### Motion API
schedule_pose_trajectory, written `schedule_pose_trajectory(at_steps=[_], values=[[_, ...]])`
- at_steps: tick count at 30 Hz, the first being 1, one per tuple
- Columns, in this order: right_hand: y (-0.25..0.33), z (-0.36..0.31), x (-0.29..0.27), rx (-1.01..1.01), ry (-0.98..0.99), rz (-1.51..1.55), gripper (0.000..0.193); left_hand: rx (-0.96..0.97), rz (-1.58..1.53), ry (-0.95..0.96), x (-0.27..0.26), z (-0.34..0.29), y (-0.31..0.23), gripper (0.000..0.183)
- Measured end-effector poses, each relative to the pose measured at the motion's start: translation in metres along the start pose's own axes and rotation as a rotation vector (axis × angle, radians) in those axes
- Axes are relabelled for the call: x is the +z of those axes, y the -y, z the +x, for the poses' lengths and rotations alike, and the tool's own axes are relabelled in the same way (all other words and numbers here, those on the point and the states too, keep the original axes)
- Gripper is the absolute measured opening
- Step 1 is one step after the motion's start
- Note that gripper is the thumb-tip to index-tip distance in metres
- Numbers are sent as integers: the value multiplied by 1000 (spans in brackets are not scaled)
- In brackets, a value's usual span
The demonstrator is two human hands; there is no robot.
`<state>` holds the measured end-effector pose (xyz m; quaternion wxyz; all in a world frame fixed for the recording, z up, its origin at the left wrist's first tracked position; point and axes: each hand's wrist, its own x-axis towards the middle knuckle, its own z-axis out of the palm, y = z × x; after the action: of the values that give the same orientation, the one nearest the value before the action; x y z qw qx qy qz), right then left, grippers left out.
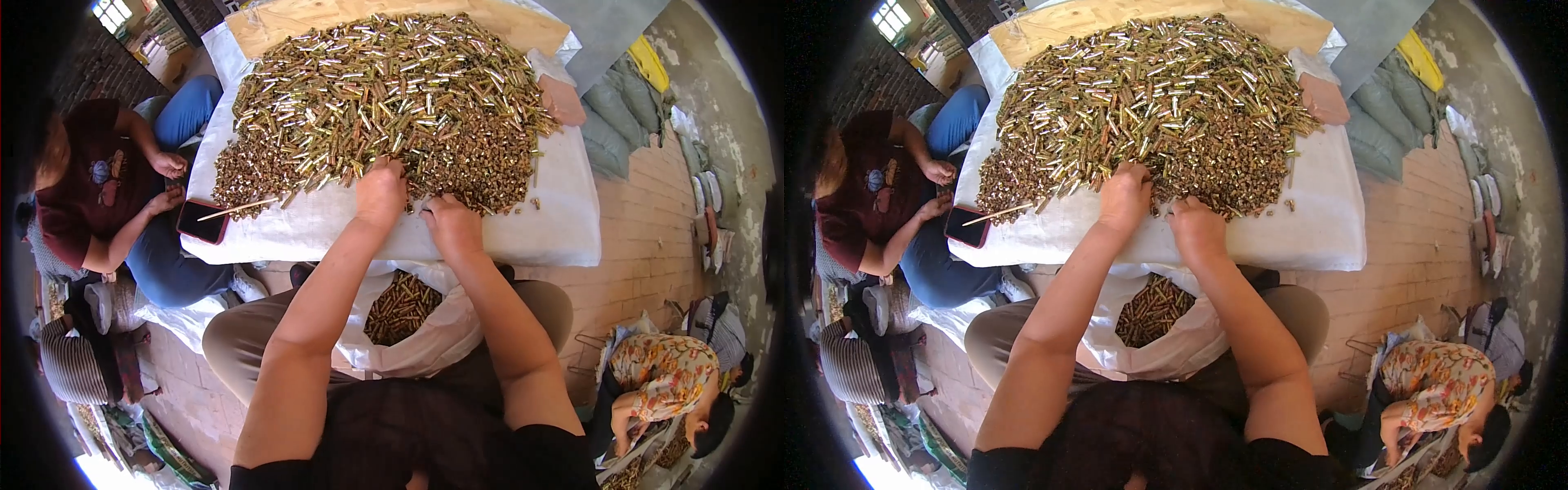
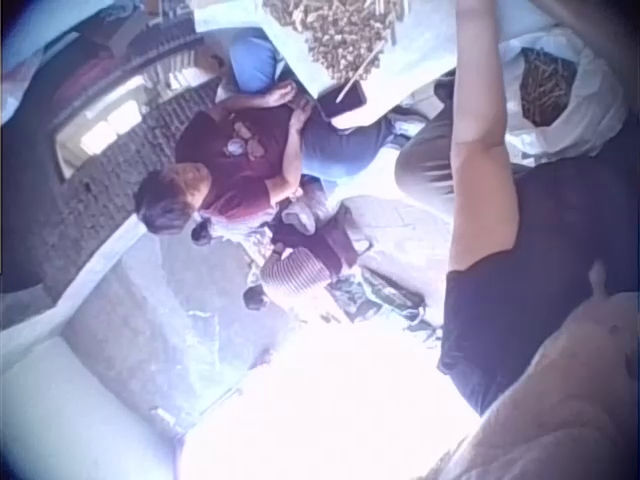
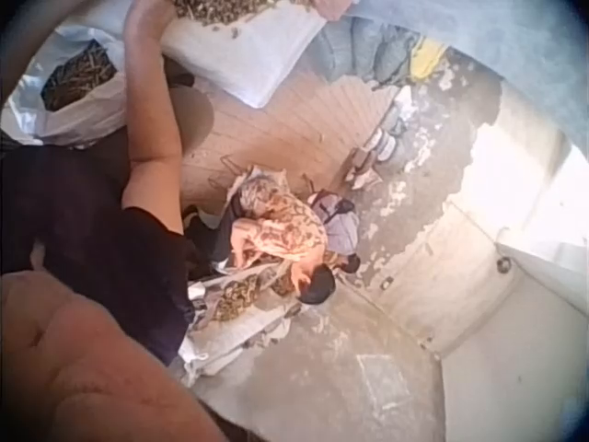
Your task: The person sorts small parts by hand from a large pile on a low workspace, inspecting them one by one.
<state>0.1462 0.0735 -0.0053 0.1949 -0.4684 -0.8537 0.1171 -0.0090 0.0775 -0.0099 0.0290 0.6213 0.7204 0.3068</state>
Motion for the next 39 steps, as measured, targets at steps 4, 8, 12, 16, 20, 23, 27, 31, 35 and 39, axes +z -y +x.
schedule_pose_trajectory(at_steps=[4,8,12,16,20,23,27,31,35,39], values=[[-17,-1,3,0,-146,307,14,23,-212,-42,-11,-22,3,9],[-6,2,-20,475,100,1188,12,-330,-712,104,-25,-50,-15,9],[-2,-3,-31,467,156,1336,14,-417,-894,231,-36,-67,-32,8],[-3,-8,-36,441,159,1374,17,-437,-1167,279,-43,-71,-48,5],[-8,-12,-40,412,182,1333,22,-413,-1233,251,-42,-75,-50,8],[-7,-14,-43,433,171,1328,23,-385,-1205,267,-39,-77,-51,9],[-9,-15,-44,424,152,1304,24,-382,-1205,261,-39,-77,-55,10],[-9,-15,-43,425,143,1205,22,-371,-1190,258,-37,-78,-54,8],[-2,-16,-43,308,40,972,25,-384,-1195,291,-38,-79,-48,8],[-9,-16,-27,208,-3,830,24,-467,-1274,362,-43,-78,-43,8]])
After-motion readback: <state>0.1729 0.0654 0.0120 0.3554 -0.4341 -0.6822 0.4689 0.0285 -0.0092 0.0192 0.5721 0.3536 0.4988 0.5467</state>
